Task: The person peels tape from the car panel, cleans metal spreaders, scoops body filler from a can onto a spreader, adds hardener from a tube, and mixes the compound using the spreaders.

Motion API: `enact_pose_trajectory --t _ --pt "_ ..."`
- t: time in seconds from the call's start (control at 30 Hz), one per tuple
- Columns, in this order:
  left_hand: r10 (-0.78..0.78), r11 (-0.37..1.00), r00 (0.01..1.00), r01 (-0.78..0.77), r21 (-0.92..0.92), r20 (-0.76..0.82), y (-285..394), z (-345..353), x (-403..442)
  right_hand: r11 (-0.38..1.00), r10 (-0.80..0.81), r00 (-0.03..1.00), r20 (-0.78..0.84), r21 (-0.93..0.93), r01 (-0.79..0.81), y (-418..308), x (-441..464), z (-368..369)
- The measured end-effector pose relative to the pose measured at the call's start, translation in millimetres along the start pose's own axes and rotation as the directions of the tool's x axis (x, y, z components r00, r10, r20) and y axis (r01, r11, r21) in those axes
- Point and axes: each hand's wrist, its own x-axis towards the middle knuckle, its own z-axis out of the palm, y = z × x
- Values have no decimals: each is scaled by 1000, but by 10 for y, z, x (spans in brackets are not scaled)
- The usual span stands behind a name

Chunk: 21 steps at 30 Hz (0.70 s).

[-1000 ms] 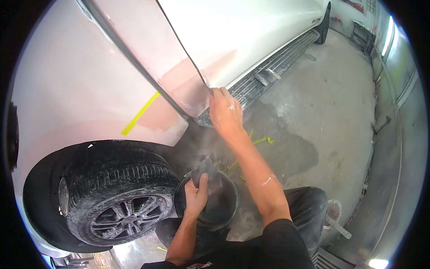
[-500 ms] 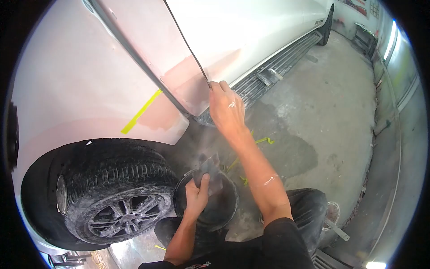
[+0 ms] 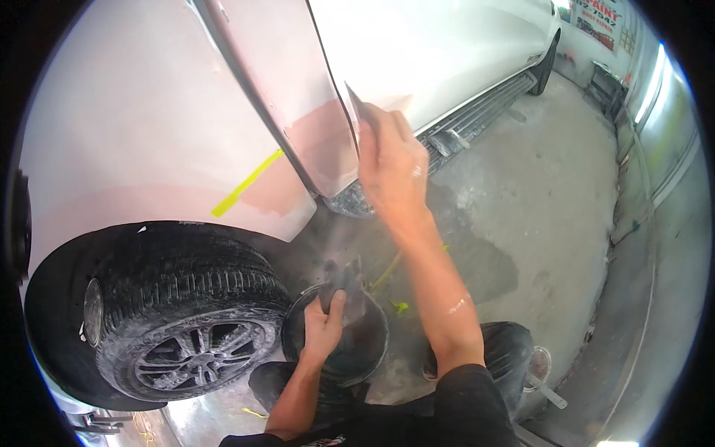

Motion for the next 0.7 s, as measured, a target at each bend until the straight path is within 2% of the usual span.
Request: enact_pose_trajectory --t 0.13,0.17,0.23,0.27,0.33,0.37,0.4,0.43,0.47,0.5,0.53,0.57,0.6,0.67,0.7 --pt "28 1000 999 -29 -7 -25 150 -45 15 925 368 925 91 61 -374 -48 -286 -434" --pt "40 999 999 -40 -6 -22 226 -48 -5 881 463 876 136 40 -472 -29 -425 -533" --pt "177 984 984 -177 38 -1 342 26 -65 819 571 775 270 -120 -562 4 -835 -673" --pt "243 968 970 -243 63 11 366 47 -88 860 501 769 397 -134 -492 13 -1137 -763" --pt "166 977 981 -149 155 -101 135 31 -43 941 298 692 658 -80 -329 -180 -1599 -983" --pt "128 976 979 -96 198 -156 171 -21 -12 969 165 614 772 -9 -248 -275 -1709 -1052" --pt "-72 977 987 99 190 -147 221 -173 39 952 211 545 811 -45 -301 -248 -1725 -1126" --pt "-116 993 982 116 -9 -151 140 -272 108 933 255 475 842 -85 -349 -175 -1727 -1245" --pt "-78 997 989 80 7 -128 91 -328 136 911 294 399 869 -128 -392 -139 -1716 -1335" --pt "-39 999 994 42 22 -106 98 -344 136 776 448 472 760 -69 -627 -163 -1613 -1319" --pt "56 994 996 -50 93 -64 139 -310 87 594 606 485 631 47 -803 -190 -1437 -1246" --pt "153 976 988 -148 161 -15 243 -255 32 387 749 438 498 208 -898 -192 -1303 -1194" --pt "245 943 969 -247 224 38 310 -206 -9 280 765 349 541 208 -937 -161 -1240 -1195" --pt "287 942 951 -302 147 110 340 -127 -72 56 757 163 632 185 -981 -101 -1158 -1216" --pt "309 940 941 -325 107 140 347 -119 -89 108 744 113 659 49 -993 -113 -1212 -1221"
